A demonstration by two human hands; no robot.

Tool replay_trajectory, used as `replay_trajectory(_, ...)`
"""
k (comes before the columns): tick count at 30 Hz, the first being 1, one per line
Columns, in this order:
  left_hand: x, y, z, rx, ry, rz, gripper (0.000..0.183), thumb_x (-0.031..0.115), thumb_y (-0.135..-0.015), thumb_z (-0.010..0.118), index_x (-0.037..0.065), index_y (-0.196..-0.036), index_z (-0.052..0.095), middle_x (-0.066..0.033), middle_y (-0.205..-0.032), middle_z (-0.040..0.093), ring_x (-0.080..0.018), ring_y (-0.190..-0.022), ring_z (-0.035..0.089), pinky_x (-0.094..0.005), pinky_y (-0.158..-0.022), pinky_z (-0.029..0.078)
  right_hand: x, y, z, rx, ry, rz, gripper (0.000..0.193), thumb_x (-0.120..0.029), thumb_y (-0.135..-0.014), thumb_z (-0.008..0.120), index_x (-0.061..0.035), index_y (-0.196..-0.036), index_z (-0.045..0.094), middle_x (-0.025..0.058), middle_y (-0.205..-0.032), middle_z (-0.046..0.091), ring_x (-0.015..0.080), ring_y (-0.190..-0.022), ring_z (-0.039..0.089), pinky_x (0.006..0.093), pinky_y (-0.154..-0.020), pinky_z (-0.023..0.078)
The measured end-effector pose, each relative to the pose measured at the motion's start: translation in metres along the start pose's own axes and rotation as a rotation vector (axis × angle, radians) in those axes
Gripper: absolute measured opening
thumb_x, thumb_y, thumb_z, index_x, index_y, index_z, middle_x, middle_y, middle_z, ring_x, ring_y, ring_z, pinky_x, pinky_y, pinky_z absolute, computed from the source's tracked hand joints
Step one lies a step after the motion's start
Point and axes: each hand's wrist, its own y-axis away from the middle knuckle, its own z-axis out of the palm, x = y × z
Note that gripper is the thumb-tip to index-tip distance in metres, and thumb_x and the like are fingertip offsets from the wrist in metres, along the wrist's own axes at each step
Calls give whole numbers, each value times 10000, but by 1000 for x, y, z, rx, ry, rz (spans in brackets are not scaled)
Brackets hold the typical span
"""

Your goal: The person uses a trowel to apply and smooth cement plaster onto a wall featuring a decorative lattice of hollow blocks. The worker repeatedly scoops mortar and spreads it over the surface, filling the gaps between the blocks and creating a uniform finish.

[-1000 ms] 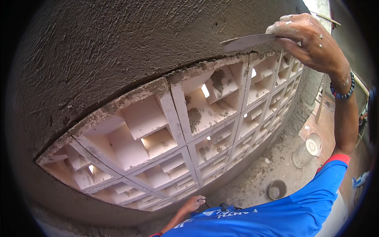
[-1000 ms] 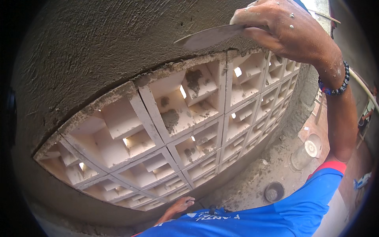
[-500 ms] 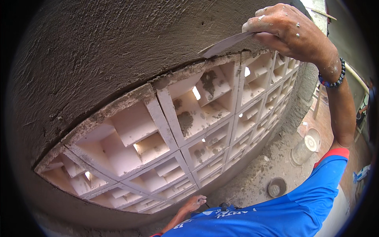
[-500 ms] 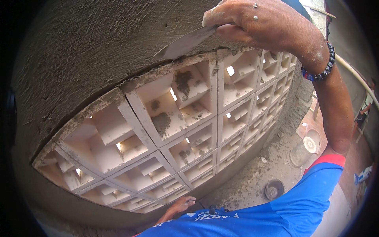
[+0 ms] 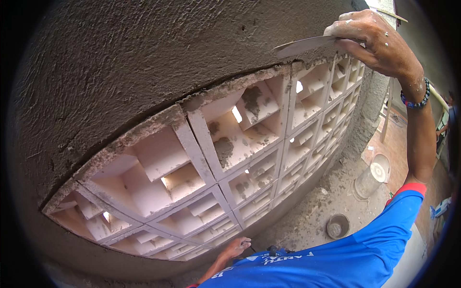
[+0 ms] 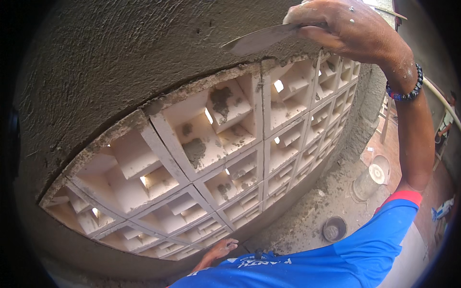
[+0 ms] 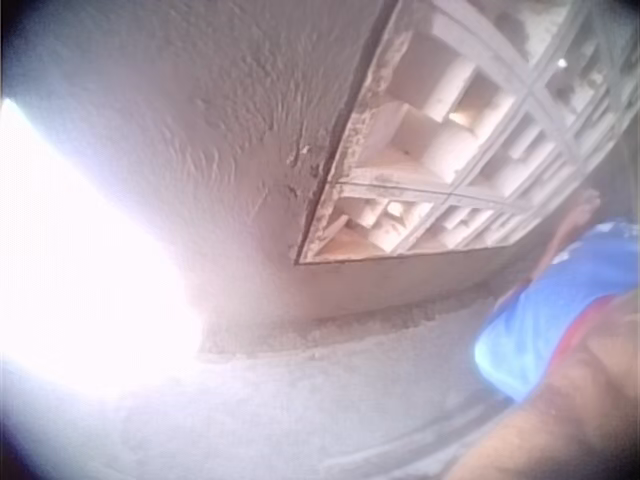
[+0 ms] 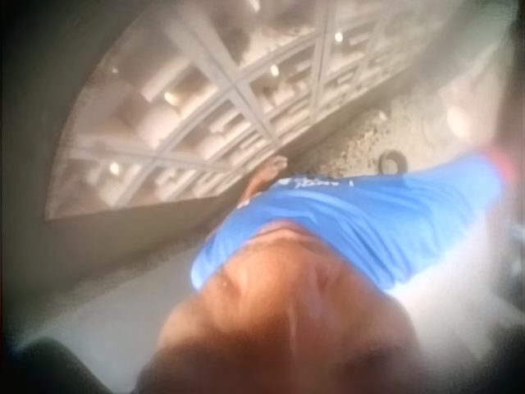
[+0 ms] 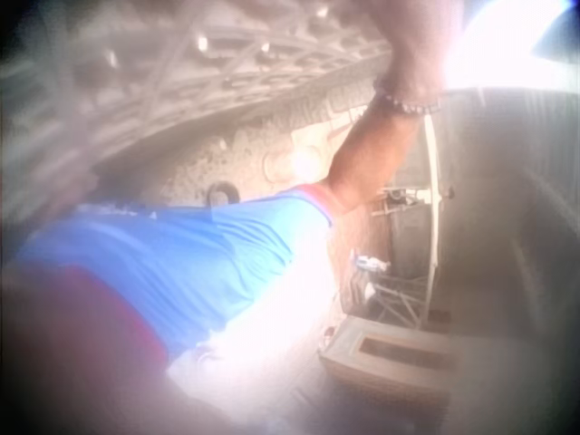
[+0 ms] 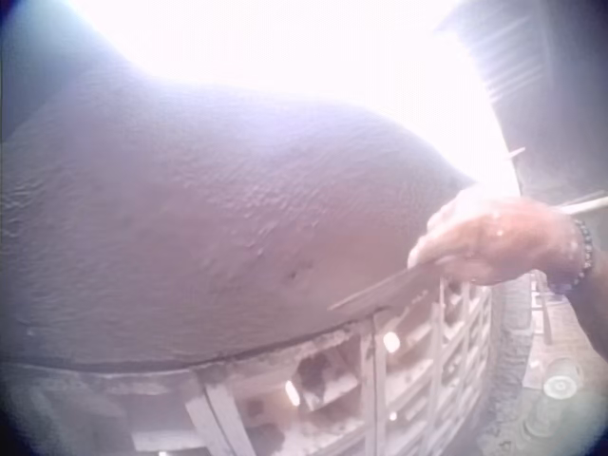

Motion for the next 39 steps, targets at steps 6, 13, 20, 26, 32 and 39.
replay_trajectory(6,1,-1,0,6,-18,27,445,363,-955,567,56,-1277,569,-173,-1204,631,-319,-1127,591,-404,-954,459,-16,-38,2,116,-131,-454,150,-131,-873,627,-54,-987,686,67,-716,672,168,-613,645,272,-557,538)
replay_trajectory(13,2,-6,-1,27,-14,-30,422,341,-955,570,57,-1266,583,-175,-1211,629,-307,-1120,595,-392,-948,459,15,-26,17,88,-65,-369,140,-75,-845,659,-56,-978,696,85,-757,689,183,-680,671,276,-628,561)
replay_trajectory(20,8,-9,0,1,-2,1,417,329,-957,568,54,-1269,580,-176,-1197,638,-302,-1112,598,-387,-940,462,26,-17,22,43,-66,-273,167,-62,-841,657,-58,-1003,698,84,-817,707,182,-713,680,277,-680,577)
replay_trajectory(26,21,-6,-4,30,-22,-5,417,329,-954,572,58,-1271,580,-182,-1190,640,-302,-1097,606,-401,-924,468,23,-20,16,36,-27,-306,161,-81,-851,642,-57,-999,700,96,-855,714,192,-727,683,283,-680,574)
replay_trajectory(32,14,5,1,53,15,-62,417,329,-952,575,49,-1261,586,-186,-1184,643,-306,-1120,601,-398,-934,469,35,9,24,0,166,-21,214,-129,-848,667,-55,-1048,692,111,-893,664,267,-890,625,412,-881,476)
replay_trajectory(39,3,20,3,2,29,-40,451,338,-956,570,33,-1289,556,-190,-1213,629,-317,-1140,591,-407,-949,461,14,6,18,78,44,-104,235,-147,-867,659,-76,-1091,676,97,-932,663,270,-903,620,405,-878,474)
